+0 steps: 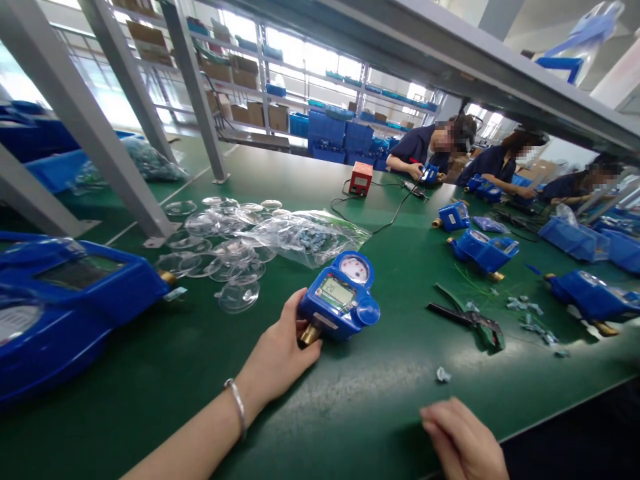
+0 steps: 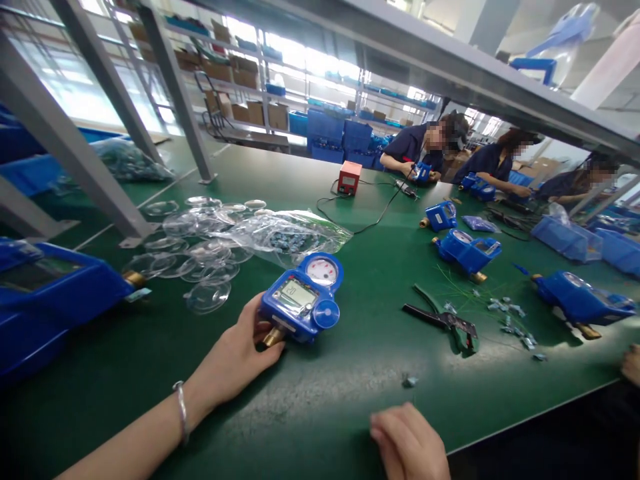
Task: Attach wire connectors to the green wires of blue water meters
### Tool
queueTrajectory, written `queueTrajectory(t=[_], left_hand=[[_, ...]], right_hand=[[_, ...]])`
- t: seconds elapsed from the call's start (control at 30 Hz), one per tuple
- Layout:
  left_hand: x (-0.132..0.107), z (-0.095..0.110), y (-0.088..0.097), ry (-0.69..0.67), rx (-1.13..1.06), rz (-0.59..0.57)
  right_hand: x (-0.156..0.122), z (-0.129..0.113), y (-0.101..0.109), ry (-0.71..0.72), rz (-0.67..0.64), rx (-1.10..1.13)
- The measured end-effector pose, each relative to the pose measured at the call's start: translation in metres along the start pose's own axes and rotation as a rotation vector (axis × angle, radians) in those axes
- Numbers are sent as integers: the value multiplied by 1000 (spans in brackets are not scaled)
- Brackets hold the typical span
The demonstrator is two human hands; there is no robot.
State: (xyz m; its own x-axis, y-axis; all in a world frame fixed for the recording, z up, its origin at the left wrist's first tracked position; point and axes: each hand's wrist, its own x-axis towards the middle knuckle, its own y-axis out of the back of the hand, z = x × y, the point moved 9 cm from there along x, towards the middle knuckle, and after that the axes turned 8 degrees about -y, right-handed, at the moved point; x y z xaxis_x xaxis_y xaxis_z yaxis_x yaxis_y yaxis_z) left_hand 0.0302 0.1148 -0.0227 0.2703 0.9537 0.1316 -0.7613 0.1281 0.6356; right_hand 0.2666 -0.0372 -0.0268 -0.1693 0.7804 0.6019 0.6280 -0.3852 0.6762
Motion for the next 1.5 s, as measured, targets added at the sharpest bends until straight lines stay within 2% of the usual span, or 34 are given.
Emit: queueTrajectory(t=[0.1, 0.2, 0.4, 0.6, 0.83, 1.0, 1.5], left_hand=[[2, -6, 3, 24, -29, 8], [3, -12, 4, 25, -87, 30], [1, -17, 5, 13, -87, 76], [1, -19, 3, 23, -82, 72], [1, -19, 2, 40, -78, 64], [1, -20, 1, 35, -86, 64], [-1, -20, 0, 56, -53, 51]], right_hand=[[51, -7, -2, -80, 29, -4], [89, -25, -8, -24, 59, -108], [118, -44, -29, 27, -47, -283], [129, -49, -33, 34, -95, -315], [129, -53, -30, 69, -109, -306], [132, -56, -36, 94, -130, -329], [131, -57, -34, 97, -145, -384]])
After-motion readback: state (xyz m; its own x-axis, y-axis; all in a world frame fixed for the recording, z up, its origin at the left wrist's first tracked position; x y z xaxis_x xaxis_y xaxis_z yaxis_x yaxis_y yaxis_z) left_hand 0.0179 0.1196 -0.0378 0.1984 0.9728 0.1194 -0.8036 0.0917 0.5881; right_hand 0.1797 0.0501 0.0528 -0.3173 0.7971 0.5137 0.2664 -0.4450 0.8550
